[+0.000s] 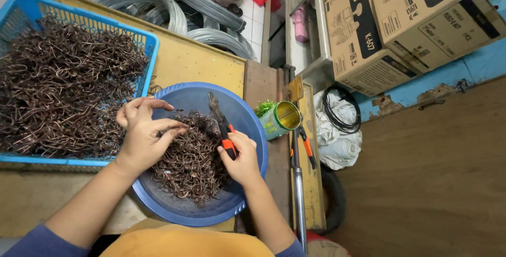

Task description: Cutting or crimping small copper wire pieces using pliers

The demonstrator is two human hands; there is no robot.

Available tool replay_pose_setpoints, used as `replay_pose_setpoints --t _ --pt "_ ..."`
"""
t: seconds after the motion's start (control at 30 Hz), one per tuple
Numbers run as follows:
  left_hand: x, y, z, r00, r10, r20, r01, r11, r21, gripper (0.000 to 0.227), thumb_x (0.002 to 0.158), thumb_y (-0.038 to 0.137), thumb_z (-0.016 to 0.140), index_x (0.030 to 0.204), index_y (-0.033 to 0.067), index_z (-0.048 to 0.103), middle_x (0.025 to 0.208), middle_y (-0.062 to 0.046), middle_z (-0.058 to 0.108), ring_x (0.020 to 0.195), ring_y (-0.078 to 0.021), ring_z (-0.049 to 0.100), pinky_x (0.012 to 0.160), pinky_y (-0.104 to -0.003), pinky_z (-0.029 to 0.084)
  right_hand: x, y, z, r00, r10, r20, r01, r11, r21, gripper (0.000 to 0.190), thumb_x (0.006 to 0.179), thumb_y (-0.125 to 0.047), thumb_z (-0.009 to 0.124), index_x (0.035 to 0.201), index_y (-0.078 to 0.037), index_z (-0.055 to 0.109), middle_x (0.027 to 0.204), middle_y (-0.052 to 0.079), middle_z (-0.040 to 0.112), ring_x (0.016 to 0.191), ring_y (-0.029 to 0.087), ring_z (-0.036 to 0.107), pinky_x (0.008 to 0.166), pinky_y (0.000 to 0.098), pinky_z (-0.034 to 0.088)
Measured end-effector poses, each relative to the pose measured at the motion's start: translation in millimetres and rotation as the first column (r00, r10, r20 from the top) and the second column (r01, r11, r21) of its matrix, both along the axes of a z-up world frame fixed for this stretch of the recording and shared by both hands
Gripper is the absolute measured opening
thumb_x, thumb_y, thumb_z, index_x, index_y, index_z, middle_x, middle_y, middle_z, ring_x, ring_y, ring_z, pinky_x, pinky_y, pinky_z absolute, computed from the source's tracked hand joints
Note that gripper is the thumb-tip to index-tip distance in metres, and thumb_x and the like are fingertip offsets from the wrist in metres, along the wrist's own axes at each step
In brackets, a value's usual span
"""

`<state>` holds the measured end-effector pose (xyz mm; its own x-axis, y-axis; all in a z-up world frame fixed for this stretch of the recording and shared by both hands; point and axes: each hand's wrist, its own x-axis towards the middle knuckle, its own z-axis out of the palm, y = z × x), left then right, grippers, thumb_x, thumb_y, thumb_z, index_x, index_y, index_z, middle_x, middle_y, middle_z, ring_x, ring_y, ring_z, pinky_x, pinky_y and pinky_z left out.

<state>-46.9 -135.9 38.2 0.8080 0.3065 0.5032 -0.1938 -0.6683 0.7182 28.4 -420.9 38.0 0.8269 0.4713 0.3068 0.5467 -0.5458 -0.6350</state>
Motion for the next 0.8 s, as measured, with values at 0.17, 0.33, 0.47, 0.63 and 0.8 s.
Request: replay_pose_setpoints --t 0.17,0.33,0.47,0.63,0.8 --pt "2 6 -1 0.995 -0.094 0.037 0.097 0.992 -0.084 0.006 0.096 0.040 0.081 0.098 0.0349 0.083 0.109 0.010 0.069 0.138 -0.0244 0.046 0.116 -0.065 0.019 -6 4 7 0.998 0.026 0.052 -0.024 0.999 -0.041 0.022 0.084 -0.033 0.085 0.097 -0.018 0.076 0.115 0.001 0.081 0.129 0.028 0.069 0.107 0.0438 0.035" --pt "4 5 -7 0.990 -0.126 0.058 0.134 0.979 -0.151 0.010 0.098 0.040 0.079 0.104 0.0335 0.083 0.101 0.009 0.073 0.132 -0.0225 0.053 0.115 -0.059 0.019 -14 9 19 0.994 0.083 0.071 -0.079 0.996 -0.051 0.020 0.082 -0.028 0.083 0.094 -0.016 0.072 0.113 0.003 0.080 0.130 0.032 0.068 0.104 0.0486 0.028" --pt "2 1 3 0.994 -0.102 0.034 0.104 0.993 -0.054 0.013 0.100 0.041 0.077 0.106 0.0309 0.083 0.105 0.009 0.075 0.130 -0.0240 0.052 0.113 -0.063 0.021 -14 10 16 0.990 0.098 0.097 -0.089 0.992 -0.094 0.020 0.080 -0.028 0.083 0.092 -0.016 0.071 0.112 0.002 0.080 0.129 0.032 0.069 0.103 0.0501 0.028" --pt "-2 -4 13 0.998 -0.059 -0.015 0.060 0.991 0.116 0.013 0.102 0.038 0.073 0.107 0.0313 0.083 0.107 0.009 0.074 0.132 -0.0260 0.051 0.111 -0.068 0.023 -17 14 23 0.989 0.117 0.093 -0.104 0.985 -0.137 0.018 0.079 -0.027 0.082 0.090 -0.017 0.072 0.112 0.000 0.081 0.128 0.031 0.069 0.103 0.0509 0.026" --pt "-1 -4 4 0.999 -0.050 0.014 0.046 0.976 0.214 0.013 0.103 0.041 0.072 0.109 0.0336 0.081 0.108 0.012 0.072 0.131 -0.0256 0.050 0.112 -0.069 0.022 -17 13 22 0.988 0.112 0.104 -0.092 0.979 -0.180 0.018 0.077 -0.027 0.080 0.090 -0.017 0.073 0.111 0.000 0.080 0.129 0.032 0.067 0.101 0.0531 0.025"
